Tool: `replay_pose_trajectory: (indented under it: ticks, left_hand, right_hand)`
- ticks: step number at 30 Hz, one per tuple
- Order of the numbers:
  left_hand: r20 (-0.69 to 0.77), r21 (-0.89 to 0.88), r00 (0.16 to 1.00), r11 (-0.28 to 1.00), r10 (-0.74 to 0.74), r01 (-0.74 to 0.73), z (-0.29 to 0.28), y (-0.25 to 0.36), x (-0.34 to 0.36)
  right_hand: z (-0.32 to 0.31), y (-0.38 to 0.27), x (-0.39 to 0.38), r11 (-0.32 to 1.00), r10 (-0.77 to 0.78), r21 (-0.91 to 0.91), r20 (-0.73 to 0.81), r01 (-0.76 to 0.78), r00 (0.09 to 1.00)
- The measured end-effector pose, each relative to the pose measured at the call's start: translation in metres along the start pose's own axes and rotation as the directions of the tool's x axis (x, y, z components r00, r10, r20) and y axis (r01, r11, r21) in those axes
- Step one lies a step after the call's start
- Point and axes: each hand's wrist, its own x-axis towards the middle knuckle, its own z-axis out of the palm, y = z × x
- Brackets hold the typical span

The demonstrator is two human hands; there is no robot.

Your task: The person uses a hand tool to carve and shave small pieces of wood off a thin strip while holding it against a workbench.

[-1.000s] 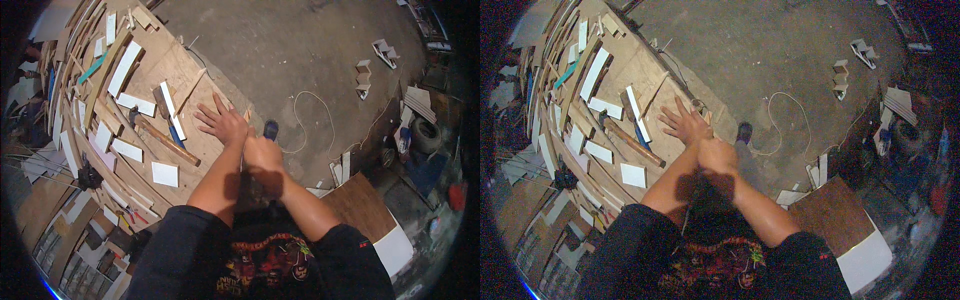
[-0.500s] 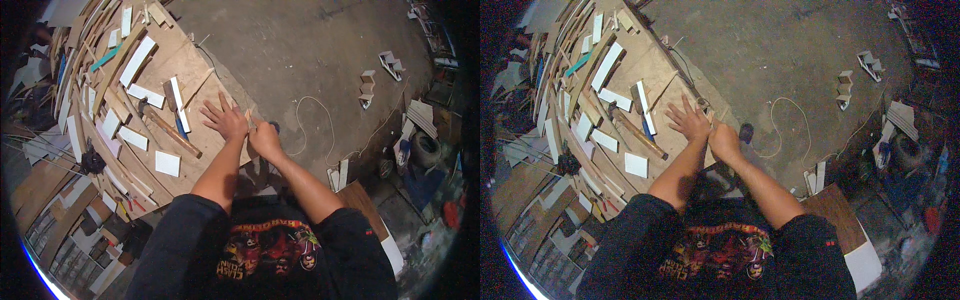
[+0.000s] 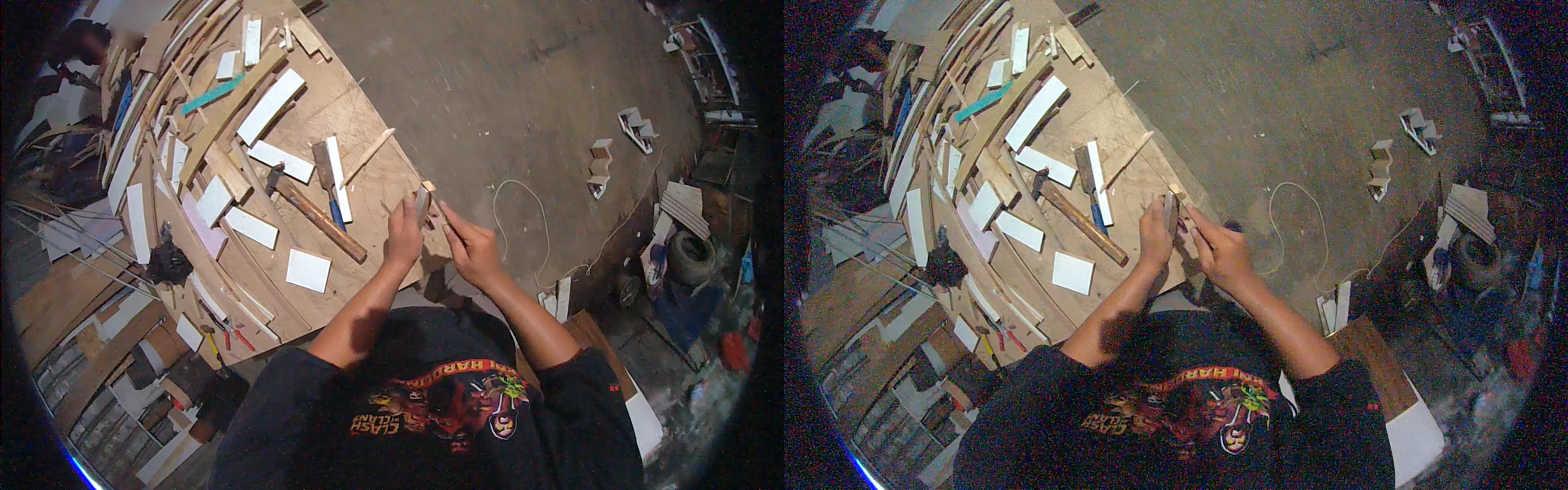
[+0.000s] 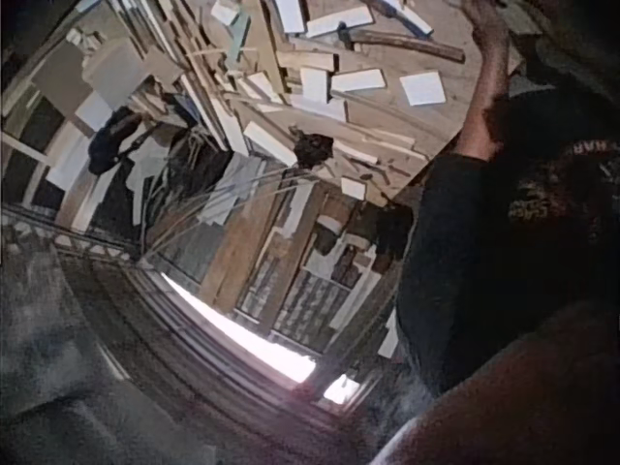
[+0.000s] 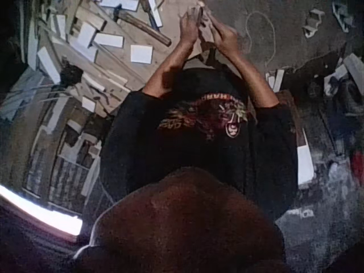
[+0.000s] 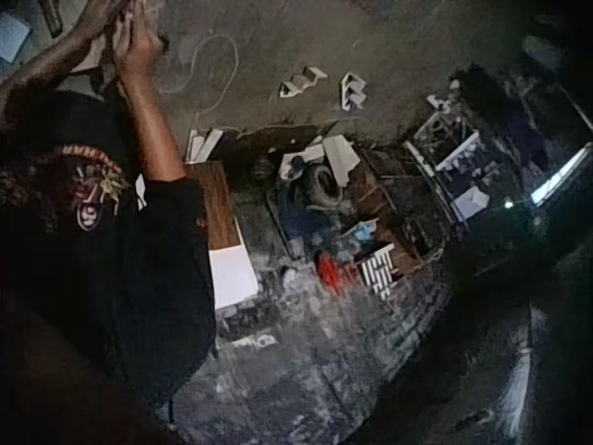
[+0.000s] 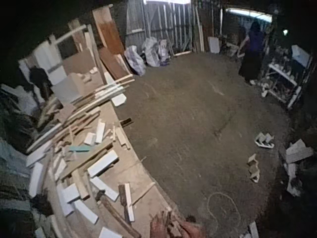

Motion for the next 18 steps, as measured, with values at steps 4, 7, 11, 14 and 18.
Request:
replay_pose_trajectory:
  ticks: [4, 7, 11, 14, 18]
  left_hand:
    - [0.072, 0.115, 0.983, 0.977, 0.169, -0.177, -0.010, 0.038, -0.013]
    - [0.106, 0.124, 0.940, 0.934, 0.324, -0.336, -0.017, 0.065, -0.025]
    - [0.173, 0.101, 0.923, 0.926, 0.345, -0.365, -0.020, 0.090, -0.043]
    - [0.206, 0.145, 0.915, 0.914, 0.347, -0.379, -0.018, 0.112, -0.057]
    - [0.229, 0.267, 0.889, 0.852, 0.397, -0.450, -0.014, 0.130, -0.071]
  right_hand:
    - [-0.015, -0.031, 0.001, 0.995, 0.089, 0.043, 0.072, -0.092, 0.993]
    - [-0.019, -0.039, 0.000, 0.971, 0.145, 0.179, 0.094, -0.160, 0.985]
    - [-0.023, -0.032, -0.003, 0.897, 0.151, 0.406, 0.091, -0.175, 0.984]
    - [-0.029, -0.025, -0.002, 0.909, 0.086, 0.397, 0.114, -0.125, 0.990]
    - [-0.038, -0.025, 0.004, 0.899, 0.090, 0.416, 0.138, -0.140, 0.986]
